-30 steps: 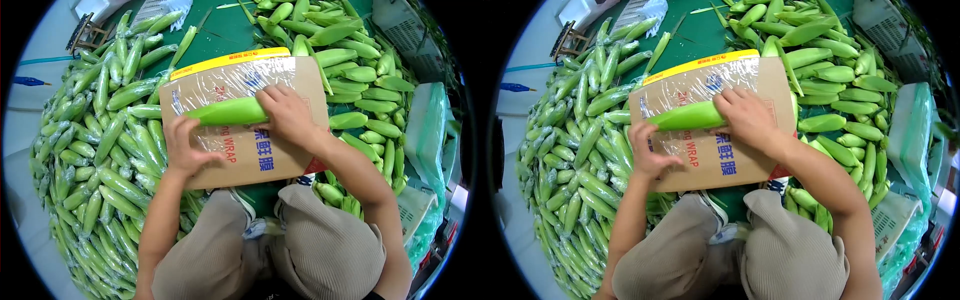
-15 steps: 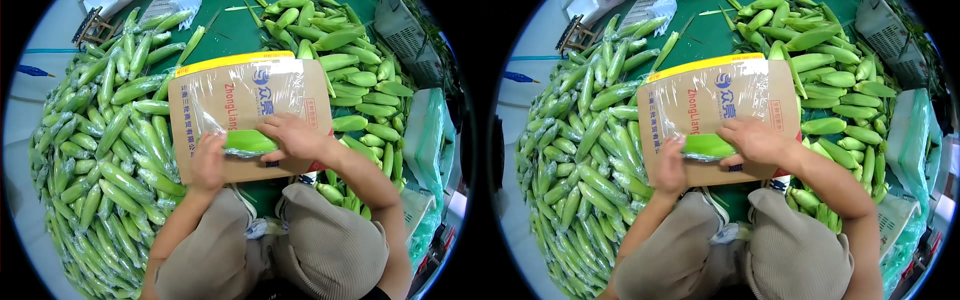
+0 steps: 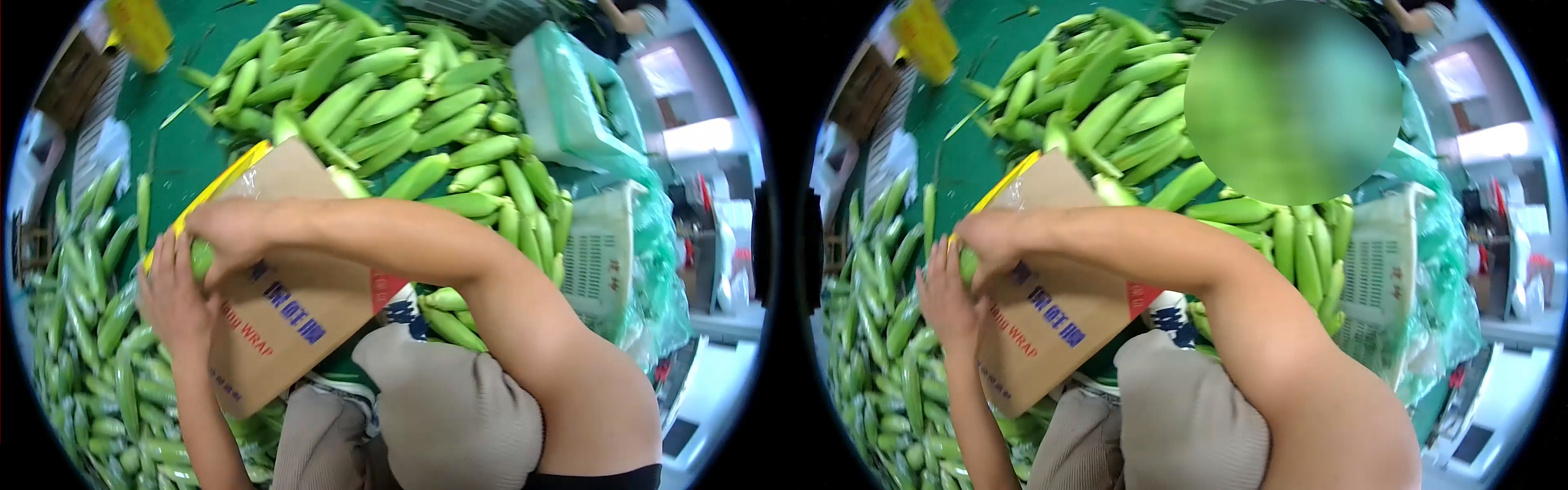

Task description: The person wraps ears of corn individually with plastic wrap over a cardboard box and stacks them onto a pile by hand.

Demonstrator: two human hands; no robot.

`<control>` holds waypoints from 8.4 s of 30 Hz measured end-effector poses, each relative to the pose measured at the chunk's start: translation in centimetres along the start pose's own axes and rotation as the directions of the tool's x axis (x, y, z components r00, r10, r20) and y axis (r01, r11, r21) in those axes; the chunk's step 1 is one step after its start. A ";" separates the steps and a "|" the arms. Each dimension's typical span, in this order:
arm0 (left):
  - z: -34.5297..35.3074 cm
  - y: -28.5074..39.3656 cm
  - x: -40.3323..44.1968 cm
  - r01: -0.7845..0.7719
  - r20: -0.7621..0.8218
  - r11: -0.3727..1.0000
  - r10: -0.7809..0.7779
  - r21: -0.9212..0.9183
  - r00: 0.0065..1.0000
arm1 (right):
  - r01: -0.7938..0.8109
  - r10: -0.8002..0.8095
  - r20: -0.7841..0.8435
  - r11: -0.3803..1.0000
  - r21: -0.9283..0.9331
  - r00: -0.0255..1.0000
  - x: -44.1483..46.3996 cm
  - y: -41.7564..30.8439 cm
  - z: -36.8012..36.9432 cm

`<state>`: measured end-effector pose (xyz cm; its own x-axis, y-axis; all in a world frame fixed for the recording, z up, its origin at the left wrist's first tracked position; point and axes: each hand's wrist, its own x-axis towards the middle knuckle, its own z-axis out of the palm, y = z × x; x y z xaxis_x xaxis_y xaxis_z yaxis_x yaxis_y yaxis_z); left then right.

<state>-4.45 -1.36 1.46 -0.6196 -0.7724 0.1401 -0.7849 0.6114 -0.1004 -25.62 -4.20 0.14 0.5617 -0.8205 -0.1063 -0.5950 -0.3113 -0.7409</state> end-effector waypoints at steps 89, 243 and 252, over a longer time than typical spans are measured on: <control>0.6 0.6 -5.2 -0.146 -0.589 0.921 -0.103 -0.360 0.801 | -0.299 0.225 -0.363 0.940 -0.164 0.904 -15.6 0.4 -3.3; 3.7 -0.7 -3.4 0.005 -0.136 0.945 -0.053 -0.327 0.989 | 0.243 -0.260 -0.221 0.965 -0.102 0.940 -1.0 2.4 1.1; 2.6 -0.4 -1.0 0.102 -0.053 0.900 -0.137 -0.424 0.989 | 0.005 -0.081 -0.201 0.935 -0.354 0.976 -13.7 3.4 1.9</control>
<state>-3.52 -1.26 -1.17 -0.5050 -0.8385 0.2046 -0.7661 0.5446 0.3412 -34.29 6.86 -2.19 0.4809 -0.8722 0.0900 -0.7572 -0.4648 -0.4590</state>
